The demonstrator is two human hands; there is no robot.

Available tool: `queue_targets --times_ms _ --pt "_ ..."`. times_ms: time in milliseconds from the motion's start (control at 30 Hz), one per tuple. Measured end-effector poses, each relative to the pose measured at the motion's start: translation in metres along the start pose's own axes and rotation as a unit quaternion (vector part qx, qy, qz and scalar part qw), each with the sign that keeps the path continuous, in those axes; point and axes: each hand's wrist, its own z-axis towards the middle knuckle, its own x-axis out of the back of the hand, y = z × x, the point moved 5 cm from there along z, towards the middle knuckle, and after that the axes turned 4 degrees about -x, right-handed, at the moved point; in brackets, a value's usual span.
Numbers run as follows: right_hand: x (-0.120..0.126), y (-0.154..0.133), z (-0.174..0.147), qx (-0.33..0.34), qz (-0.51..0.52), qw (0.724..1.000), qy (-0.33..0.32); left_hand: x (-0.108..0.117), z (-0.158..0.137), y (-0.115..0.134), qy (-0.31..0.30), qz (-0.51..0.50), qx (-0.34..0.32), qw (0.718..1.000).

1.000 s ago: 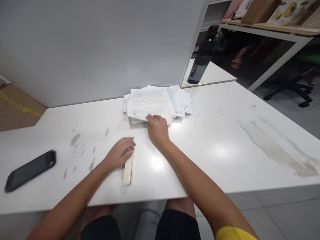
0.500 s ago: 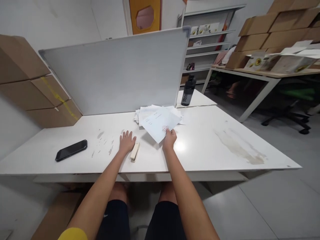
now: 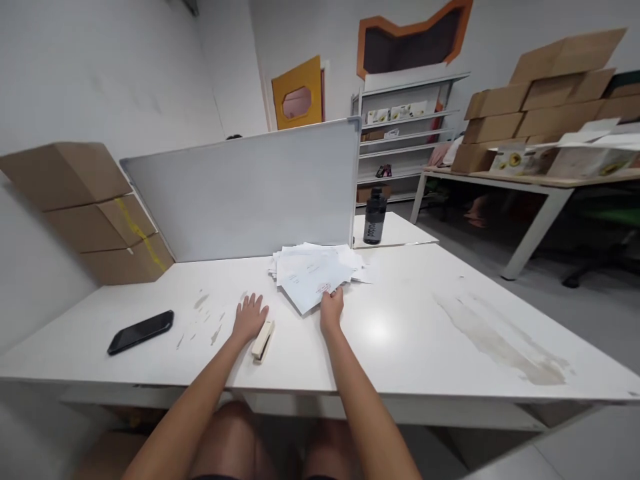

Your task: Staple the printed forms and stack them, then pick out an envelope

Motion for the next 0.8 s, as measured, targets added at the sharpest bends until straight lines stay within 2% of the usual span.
queue_targets --times_ms 233,500,800 --pt "-0.008 0.005 0.024 -0.029 0.014 0.999 -0.010 0.003 0.006 -0.001 -0.004 0.016 0.002 1.000" --pt "-0.014 -0.011 0.010 -0.047 0.025 0.998 -0.040 0.029 -0.009 0.012 -0.013 -0.004 -0.005 1.000" --pt "-0.018 -0.009 0.011 -0.023 -0.045 0.995 -0.084 0.019 -0.007 0.010 -0.010 -0.015 -0.012 1.000"
